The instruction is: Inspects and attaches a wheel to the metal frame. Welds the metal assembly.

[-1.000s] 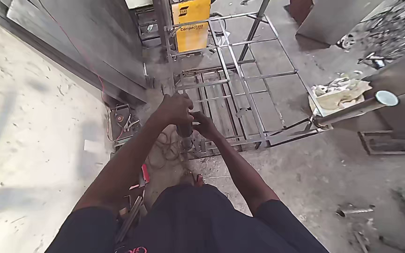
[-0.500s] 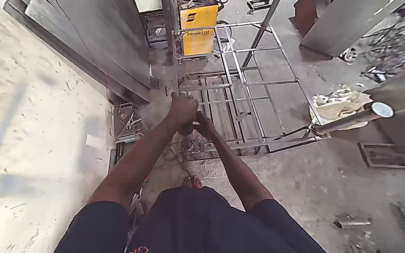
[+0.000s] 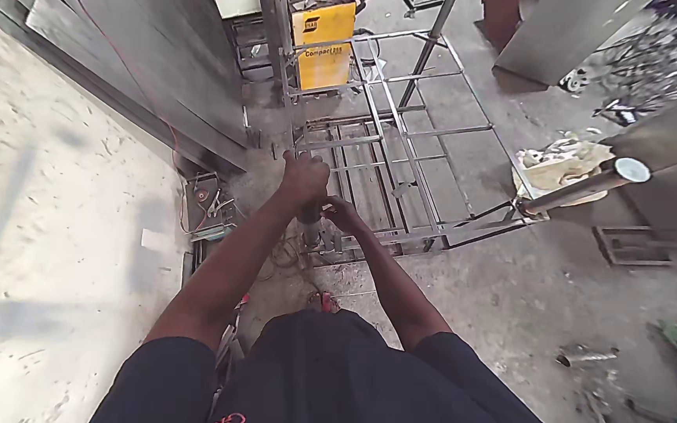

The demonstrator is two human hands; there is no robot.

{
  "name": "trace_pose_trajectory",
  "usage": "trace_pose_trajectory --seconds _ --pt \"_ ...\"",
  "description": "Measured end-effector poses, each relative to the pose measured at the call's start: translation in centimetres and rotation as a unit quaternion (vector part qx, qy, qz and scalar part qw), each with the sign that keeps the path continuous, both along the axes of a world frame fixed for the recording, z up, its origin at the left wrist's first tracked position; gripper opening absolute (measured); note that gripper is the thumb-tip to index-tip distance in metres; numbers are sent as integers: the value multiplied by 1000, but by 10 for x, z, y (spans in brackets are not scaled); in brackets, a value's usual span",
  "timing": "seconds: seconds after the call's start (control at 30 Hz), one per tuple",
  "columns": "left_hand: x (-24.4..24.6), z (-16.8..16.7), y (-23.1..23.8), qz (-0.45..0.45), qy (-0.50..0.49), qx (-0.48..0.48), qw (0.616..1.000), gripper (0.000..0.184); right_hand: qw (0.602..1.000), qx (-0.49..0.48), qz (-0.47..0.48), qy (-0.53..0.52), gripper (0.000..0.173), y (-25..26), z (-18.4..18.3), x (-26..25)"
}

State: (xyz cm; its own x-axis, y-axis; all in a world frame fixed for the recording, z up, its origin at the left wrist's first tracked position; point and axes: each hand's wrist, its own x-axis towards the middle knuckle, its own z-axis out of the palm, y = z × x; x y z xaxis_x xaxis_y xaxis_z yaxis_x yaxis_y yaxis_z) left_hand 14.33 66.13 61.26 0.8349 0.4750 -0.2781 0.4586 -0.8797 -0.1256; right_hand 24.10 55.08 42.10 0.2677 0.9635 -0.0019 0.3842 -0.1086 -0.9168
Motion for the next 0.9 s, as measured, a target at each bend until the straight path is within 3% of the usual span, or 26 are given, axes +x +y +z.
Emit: trace_pose_trajectory --seconds 0.37,0.5,0.67,0.77,0.9 --pt "2 3 1 4 19 -5 1000 42 998 -39 1 -52 36 9 10 -2" --pt "-4 0 26 -3 -25 -95 995 38 996 -54 19 -70 37 11 16 -2" --pt "-39 6 71 6 -167 -175 970 32 992 -69 33 -97 35 13 18 -2" --pt "-65 6 77 27 -167 -182 969 27 990 -84 33 -105 35 6 34 -9" --pt "-92 -5 69 61 -172 -203 962 28 986 -94 40 -133 34 10 30 -7"
